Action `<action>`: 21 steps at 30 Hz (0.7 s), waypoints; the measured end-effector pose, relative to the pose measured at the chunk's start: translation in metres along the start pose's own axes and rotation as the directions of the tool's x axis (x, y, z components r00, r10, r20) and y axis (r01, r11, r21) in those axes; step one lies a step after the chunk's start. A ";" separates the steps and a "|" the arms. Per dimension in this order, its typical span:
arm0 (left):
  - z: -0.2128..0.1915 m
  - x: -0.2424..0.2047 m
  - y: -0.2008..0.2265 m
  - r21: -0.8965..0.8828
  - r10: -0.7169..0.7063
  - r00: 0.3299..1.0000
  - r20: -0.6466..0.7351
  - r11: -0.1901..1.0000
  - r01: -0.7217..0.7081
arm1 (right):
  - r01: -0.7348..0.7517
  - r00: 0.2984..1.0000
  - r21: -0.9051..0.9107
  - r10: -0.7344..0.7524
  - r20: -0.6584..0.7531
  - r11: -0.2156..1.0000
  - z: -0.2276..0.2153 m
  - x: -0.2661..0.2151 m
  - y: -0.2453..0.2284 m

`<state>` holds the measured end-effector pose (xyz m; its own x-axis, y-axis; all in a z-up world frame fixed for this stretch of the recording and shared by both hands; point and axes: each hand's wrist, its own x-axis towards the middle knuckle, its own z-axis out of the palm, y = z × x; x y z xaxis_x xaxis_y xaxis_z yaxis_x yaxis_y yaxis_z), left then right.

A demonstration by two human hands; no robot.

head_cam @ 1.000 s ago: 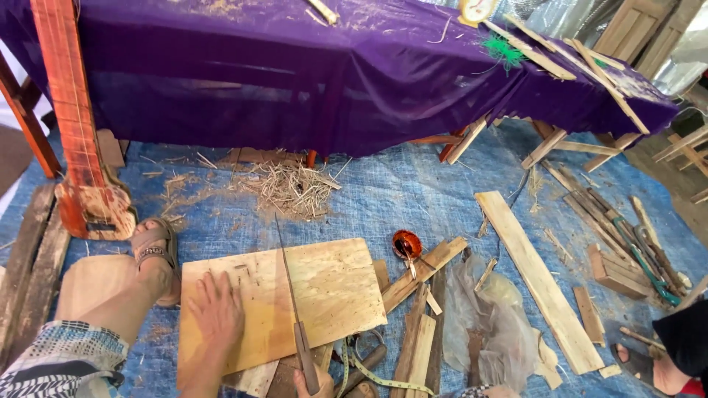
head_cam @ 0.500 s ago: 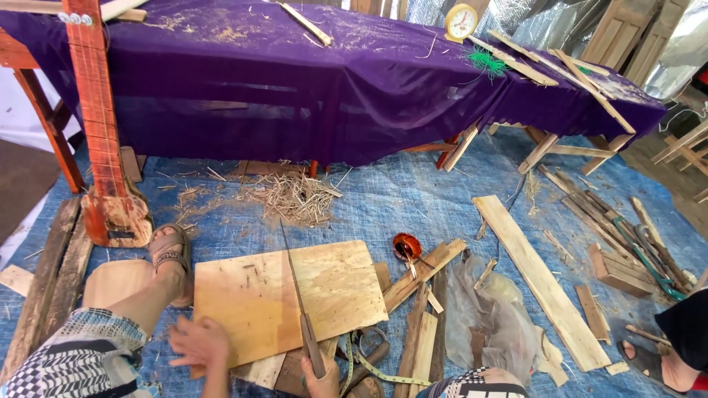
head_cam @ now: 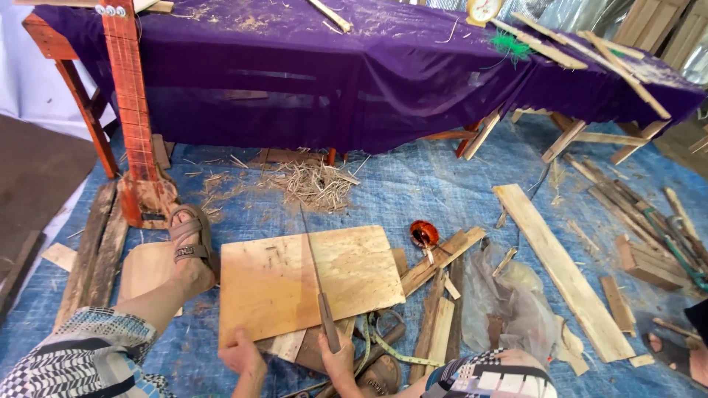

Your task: Sawing a thin wooden plank using a hand saw while sitting on the floor.

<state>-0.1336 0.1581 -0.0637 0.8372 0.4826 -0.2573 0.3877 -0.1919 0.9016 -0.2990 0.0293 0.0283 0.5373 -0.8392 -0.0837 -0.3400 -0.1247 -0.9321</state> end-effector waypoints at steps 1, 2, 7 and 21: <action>0.001 -0.004 -0.006 0.004 0.004 1.000 0.002 1.000 -0.004 | -0.005 1.000 0.003 0.005 -0.003 1.000 0.001 -0.001 -0.003; 0.003 -0.009 -0.012 0.080 -0.080 0.997 0.010 0.994 0.079 | 0.025 1.000 0.007 -0.025 -0.012 1.000 0.002 -0.003 -0.007; -0.008 -0.045 0.017 -0.037 -0.554 0.657 0.510 0.750 0.661 | 0.085 0.996 -0.020 -0.086 -0.034 0.996 0.000 -0.001 0.001; -0.009 -0.040 0.016 -0.099 -0.386 0.726 0.569 0.844 0.527 | 0.041 0.999 -0.040 -0.042 -0.018 0.998 0.002 0.000 -0.007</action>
<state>-0.1644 0.1430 -0.0362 0.6778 -0.0624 -0.7326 0.7299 0.1771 0.6602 -0.2948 0.0311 0.0341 0.5371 -0.8426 -0.0381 -0.3479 -0.1801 -0.9201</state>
